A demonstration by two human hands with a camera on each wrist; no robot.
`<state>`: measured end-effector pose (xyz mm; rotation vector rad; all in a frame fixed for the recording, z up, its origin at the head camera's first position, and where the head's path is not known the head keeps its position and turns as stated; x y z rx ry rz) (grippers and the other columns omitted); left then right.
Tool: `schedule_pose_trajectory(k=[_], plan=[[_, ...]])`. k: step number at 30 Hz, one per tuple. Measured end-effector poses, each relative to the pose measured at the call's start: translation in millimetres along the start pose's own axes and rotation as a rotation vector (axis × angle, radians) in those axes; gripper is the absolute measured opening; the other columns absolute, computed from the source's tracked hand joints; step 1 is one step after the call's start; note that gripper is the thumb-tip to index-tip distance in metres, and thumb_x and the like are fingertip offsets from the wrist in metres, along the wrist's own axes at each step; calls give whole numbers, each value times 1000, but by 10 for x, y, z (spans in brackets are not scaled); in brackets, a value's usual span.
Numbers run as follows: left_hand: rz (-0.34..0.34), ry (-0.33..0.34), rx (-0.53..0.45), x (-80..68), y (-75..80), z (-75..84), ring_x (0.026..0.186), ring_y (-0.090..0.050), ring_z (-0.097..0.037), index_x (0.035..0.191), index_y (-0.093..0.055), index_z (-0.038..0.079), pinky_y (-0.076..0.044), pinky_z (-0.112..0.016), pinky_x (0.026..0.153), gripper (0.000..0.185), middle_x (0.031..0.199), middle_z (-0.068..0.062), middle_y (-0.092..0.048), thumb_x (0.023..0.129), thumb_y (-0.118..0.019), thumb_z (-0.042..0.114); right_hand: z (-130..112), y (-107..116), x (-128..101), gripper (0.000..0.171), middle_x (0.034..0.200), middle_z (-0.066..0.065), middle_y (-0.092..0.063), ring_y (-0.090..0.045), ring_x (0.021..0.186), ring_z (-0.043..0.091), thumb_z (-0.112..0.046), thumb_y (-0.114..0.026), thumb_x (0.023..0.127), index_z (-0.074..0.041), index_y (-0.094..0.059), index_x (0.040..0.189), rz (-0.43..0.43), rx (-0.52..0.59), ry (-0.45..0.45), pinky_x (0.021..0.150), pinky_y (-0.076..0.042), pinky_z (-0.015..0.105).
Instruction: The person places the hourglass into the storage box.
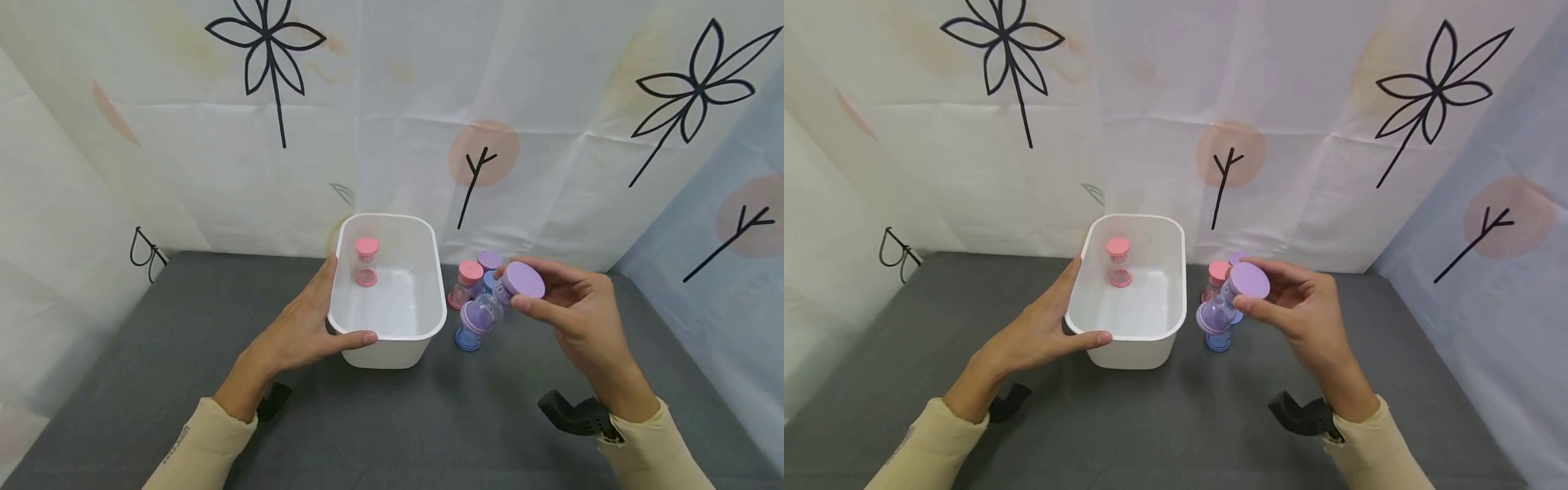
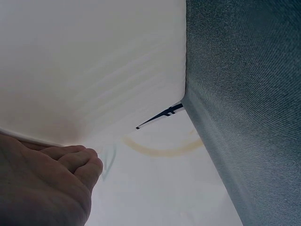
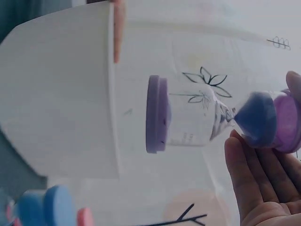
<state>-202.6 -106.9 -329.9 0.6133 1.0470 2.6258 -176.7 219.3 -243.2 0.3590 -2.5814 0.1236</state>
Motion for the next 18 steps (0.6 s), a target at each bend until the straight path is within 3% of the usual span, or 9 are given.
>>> schedule_pose_trajectory(k=[5, 9, 14, 18], plan=[[8, -18, -15, 5, 8, 11, 143, -34, -21, 163, 5, 35, -40, -53, 106, 124, 165, 12, -14, 76, -79, 67, 1, -176, 310, 35, 111, 19, -72, -67, 104, 26, 20, -61, 89, 14, -64, 124, -46, 60, -29, 88, -54, 29], [14, -30, -20, 15, 13, 6, 141, -36, -19, 162, 4, 37, -42, -52, 105, 123, 165, 10, -18, 76, -79, 66, 113, -342, 560, 33, 109, 19, -72, -67, 101, 25, 15, -64, 90, 9, -67, 122, -23, 90, -77, 87, -54, 29], [4, -12, -3, 12, 5, -11, 144, -31, -18, 164, 4, 29, -40, -55, 107, 127, 167, 6, -13, 76, -79, 67, 301, -539, 849, 35, 106, 13, -73, -69, 100, 24, 12, -68, 88, 9, -68, 123, 17, 89, -147, 92, -53, 33], [2, -12, -4, 17, 8, -7, 145, -30, -16, 164, 2, 27, -39, -54, 107, 126, 167, 7, -14, 76, -78, 68, 452, -689, 1042, 36, 103, 11, -73, -70, 94, 23, 5, -74, 87, 9, -67, 123, 8, 21, -205, 93, -53, 35]])
Point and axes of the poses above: each hand's wrist, its own x-axis towards the middle knuckle, its own y-axis out of the back of the hand, z = x × y, the point moved 6 cm from there along x, towards the middle knuckle
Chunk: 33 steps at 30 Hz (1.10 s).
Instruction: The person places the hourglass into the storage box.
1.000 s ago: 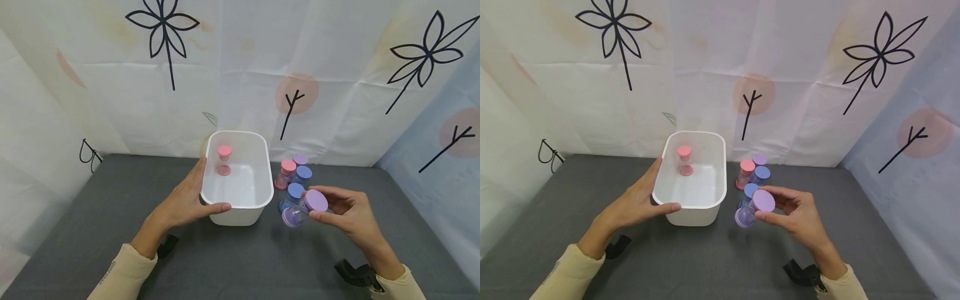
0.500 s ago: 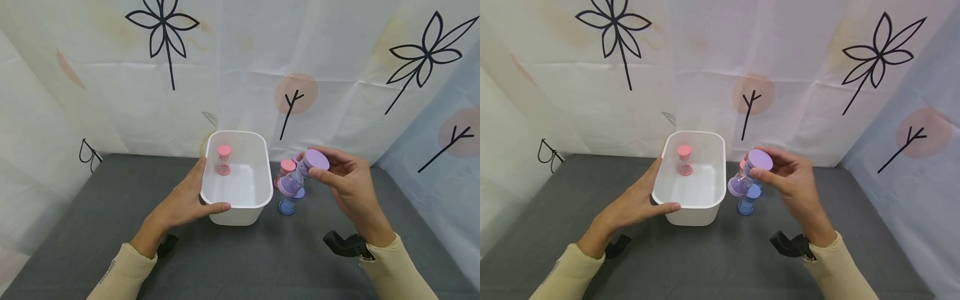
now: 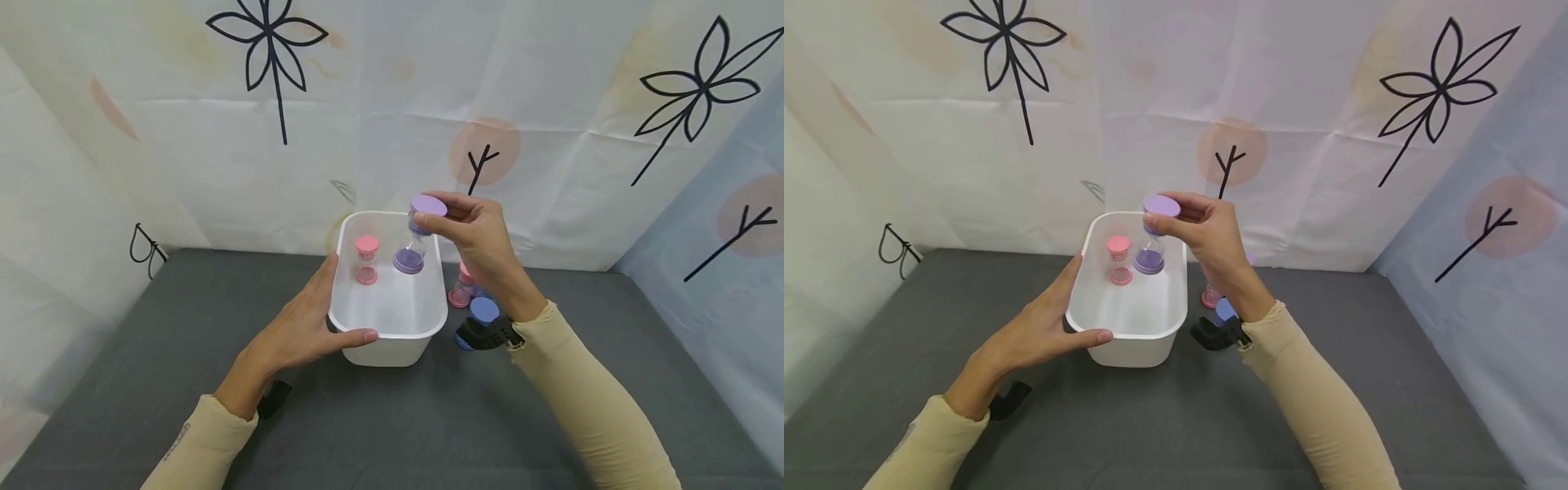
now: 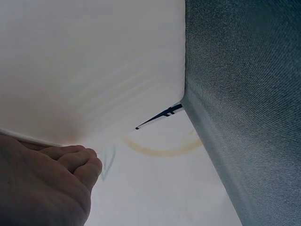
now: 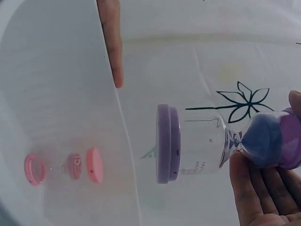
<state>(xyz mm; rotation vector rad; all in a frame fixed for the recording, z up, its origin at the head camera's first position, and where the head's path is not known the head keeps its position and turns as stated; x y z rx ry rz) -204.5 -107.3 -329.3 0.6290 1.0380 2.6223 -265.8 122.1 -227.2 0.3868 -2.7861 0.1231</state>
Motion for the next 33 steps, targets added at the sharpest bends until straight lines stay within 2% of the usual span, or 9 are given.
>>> schedule_pose_trajectory(k=[6, 10, 15, 21, 26, 33], plan=[[2, -12, -7, 17, -2, 5, 142, -32, -14, 164, 2, 29, -41, -52, 106, 126, 166, 7, -15, 76, -78, 68, 144, -185, 265, 37, 99, 10, -75, -72, 91, 22, -5, -82, 84, 3, -72, 118, -12, -82, -63, 95, -52, 36], [-11, 16, -12, 11, -13, -10, 144, -32, -17, 163, 4, 31, -41, -54, 106, 126, 167, 7, -12, 75, -78, 69, 208, -301, 383, 35, 94, 9, -75, -72, 87, 21, -7, -84, 82, 1, -75, 114, -14, -132, -83, 92, -53, 36], [-22, 36, 1, -1, -17, -20, 148, -27, -19, 164, 5, 26, -36, -54, 110, 128, 169, 4, -7, 76, -77, 69, 328, -435, 486, 33, 92, 9, -75, -72, 85, 20, -11, -87, 80, -1, -77, 109, -28, -211, -113, 88, -53, 38], [-18, 30, -4, -7, -15, -26, 148, -26, -16, 162, 8, 32, -35, -51, 112, 126, 167, 13, -4, 77, -76, 70, 538, -565, 529, 32, 91, 9, -75, -71, 87, 21, -15, -88, 80, -2, -77, 107, -53, -280, -177, 85, -52, 33], [-20, 30, 3, -4, -18, -25, 149, -26, -19, 162, 10, 32, -36, -52, 112, 127, 168, 8, -4, 76, -77, 69, 672, -651, 517, 35, 94, 7, -75, -69, 89, 19, -20, -90, 78, -4, -78, 106, -51, -335, -231, 81, -53, 33], [-43, 41, 24, -5, -18, -9, 150, -24, -24, 162, 12, 28, -35, -56, 111, 128, 169, 5, -1, 78, -76, 68, 768, -688, 509, 38, 92, 4, -75, -68, 88, 17, -23, -91, 76, -6, -78, 107, -68, -449, -251, 77, -51, 29]])
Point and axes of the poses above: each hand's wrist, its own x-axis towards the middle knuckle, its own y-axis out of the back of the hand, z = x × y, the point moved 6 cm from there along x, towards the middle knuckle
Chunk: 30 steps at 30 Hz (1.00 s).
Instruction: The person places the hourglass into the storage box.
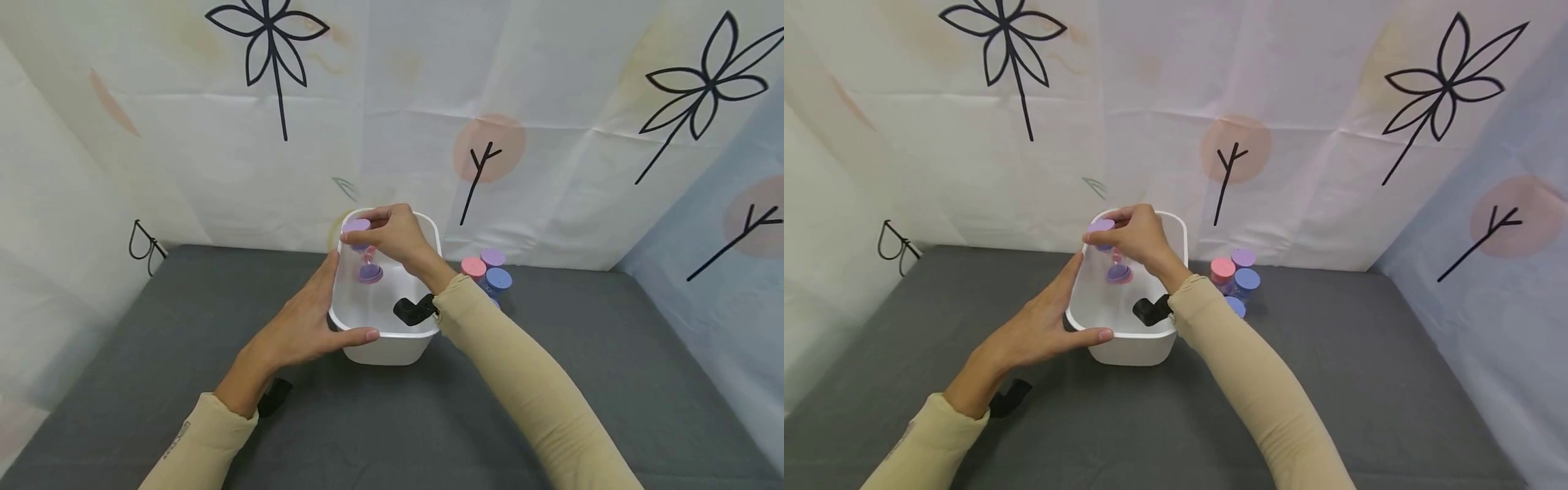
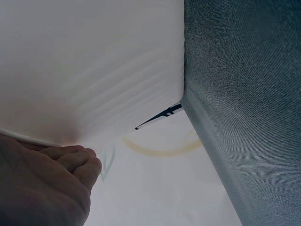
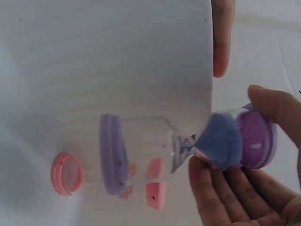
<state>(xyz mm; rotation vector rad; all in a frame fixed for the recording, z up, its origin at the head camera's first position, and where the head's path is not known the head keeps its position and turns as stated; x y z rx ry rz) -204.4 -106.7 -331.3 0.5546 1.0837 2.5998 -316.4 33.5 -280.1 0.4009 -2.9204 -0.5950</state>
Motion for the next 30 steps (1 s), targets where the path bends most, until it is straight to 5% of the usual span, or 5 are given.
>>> schedule_pose_trajectory(k=[7, 30], plan=[[-1, 7, 22, -1, 3, -8, 152, -19, -23, 163, 10, 21, -31, -56, 113, 129, 169, 4, 1, 78, -76, 68, 86, -37, 11, 36, 90, 2, -75, -69, 86, 15, -23, -92, 75, -8, -78, 104, -26, -79, -10, 74, -52, 27], [3, -14, -5, 11, -1, 1, 149, -25, -27, 162, 11, 27, -35, -56, 111, 127, 169, 3, -2, 79, -77, 66, 253, -120, 9, 39, 85, 1, -75, -60, 83, 15, -22, -92, 76, -1, -79, 106, -190, -285, -94, 73, -47, 27]])
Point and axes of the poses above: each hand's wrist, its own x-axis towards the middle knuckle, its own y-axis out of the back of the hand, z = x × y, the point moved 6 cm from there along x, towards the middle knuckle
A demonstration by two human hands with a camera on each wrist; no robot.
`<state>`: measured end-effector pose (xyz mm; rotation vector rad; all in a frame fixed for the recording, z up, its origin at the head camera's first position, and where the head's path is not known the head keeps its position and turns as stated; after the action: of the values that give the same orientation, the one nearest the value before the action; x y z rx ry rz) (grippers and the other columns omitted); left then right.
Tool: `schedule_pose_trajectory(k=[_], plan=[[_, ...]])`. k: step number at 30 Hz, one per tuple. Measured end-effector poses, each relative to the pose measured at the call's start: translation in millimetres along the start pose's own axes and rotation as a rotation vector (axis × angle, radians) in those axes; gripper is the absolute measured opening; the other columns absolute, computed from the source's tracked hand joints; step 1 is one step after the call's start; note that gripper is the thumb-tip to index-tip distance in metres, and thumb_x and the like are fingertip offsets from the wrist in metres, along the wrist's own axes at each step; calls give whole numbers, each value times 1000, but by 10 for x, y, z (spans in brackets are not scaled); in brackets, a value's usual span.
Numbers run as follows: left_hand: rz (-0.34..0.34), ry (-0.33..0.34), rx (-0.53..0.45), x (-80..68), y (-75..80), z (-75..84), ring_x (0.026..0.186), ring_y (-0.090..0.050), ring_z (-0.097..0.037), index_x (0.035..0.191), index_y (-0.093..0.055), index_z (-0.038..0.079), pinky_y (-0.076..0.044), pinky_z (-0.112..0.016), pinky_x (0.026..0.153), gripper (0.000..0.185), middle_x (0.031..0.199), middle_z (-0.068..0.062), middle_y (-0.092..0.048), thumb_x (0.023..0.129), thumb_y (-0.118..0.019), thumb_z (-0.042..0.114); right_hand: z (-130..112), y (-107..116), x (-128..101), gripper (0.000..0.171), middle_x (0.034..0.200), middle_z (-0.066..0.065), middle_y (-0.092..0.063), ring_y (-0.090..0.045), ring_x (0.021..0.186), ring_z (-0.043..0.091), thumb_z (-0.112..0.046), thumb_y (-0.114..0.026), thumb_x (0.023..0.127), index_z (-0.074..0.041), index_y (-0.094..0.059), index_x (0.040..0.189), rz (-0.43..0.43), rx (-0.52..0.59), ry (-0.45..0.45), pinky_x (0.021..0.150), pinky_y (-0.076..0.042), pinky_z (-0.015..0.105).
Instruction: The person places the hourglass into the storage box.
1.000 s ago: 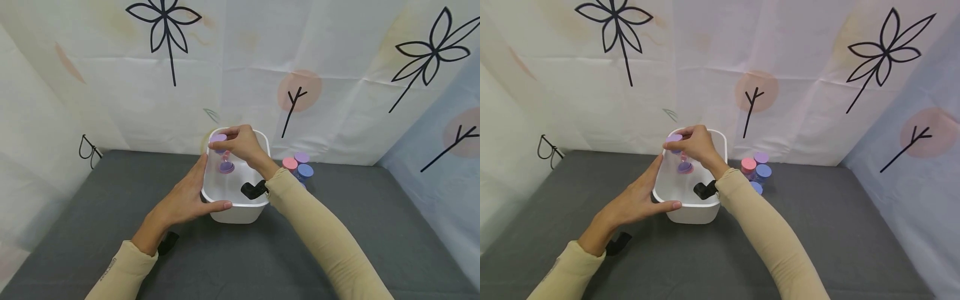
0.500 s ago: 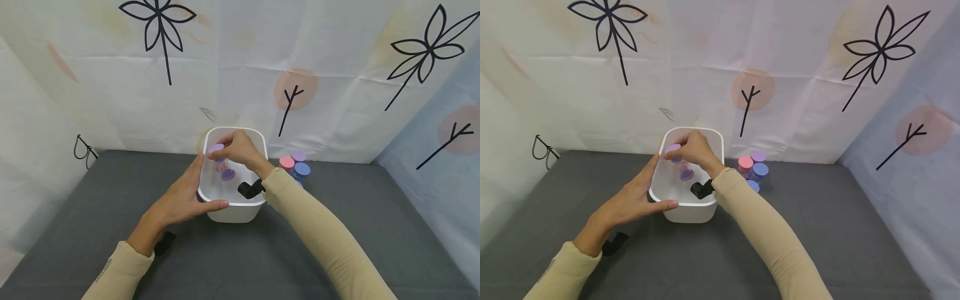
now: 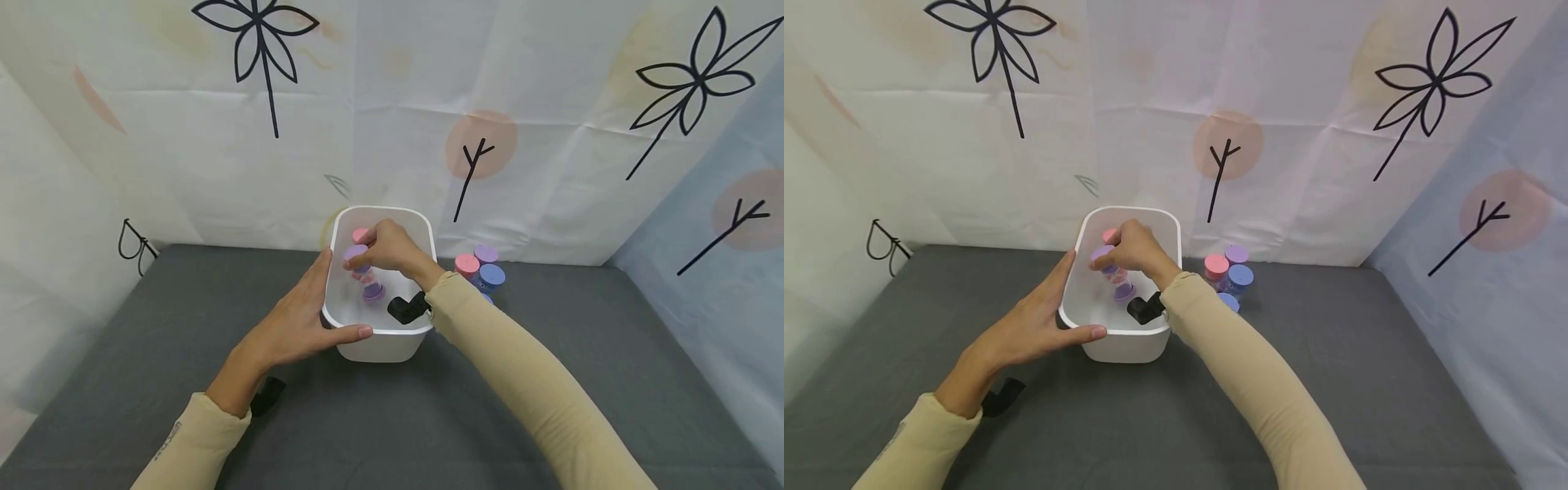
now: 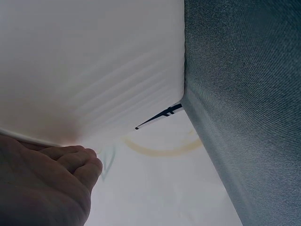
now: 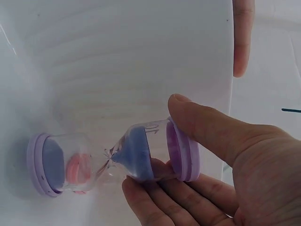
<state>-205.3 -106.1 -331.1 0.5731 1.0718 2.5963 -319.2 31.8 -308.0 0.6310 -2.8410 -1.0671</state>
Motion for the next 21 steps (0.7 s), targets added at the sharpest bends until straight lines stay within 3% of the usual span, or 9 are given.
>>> schedule_pose_trajectory(k=[6, 12, 21], plan=[[3, -2, 2, -1, -2, -7, 151, -22, -27, 163, 10, 23, -33, -57, 112, 128, 169, 1, -2, 79, -77, 65, 4, -11, 16, 43, 88, 3, -75, -58, 80, 14, -21, -92, 76, 1, -77, 111, -6, -14, 5, 70, -46, 26], [8, -4, 0, 0, 4, -5, 151, -21, -24, 162, 11, 28, -32, -56, 112, 127, 170, 2, -2, 79, -78, 66, -4, -22, 25, 49, 96, 4, -75, -62, 86, 13, -20, -92, 75, 1, -75, 116, -4, -37, 9, 74, -48, 26], [-10, 21, 22, -2, -8, -14, 153, -14, -23, 163, 11, 23, -29, -57, 115, 130, 169, 2, 2, 78, -76, 67, -12, -52, 40, 48, 100, 6, -75, -65, 91, 14, -15, -92, 75, 2, -74, 115, -31, -18, 31, 79, -50, 26]])
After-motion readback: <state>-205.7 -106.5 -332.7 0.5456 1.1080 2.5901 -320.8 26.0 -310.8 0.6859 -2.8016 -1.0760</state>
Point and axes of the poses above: each hand's wrist, its own x-axis towards the middle knuckle, its own y-axis out of the back of the hand, z = x × y, the point moved 6 cm from there along x, towards the middle knuckle
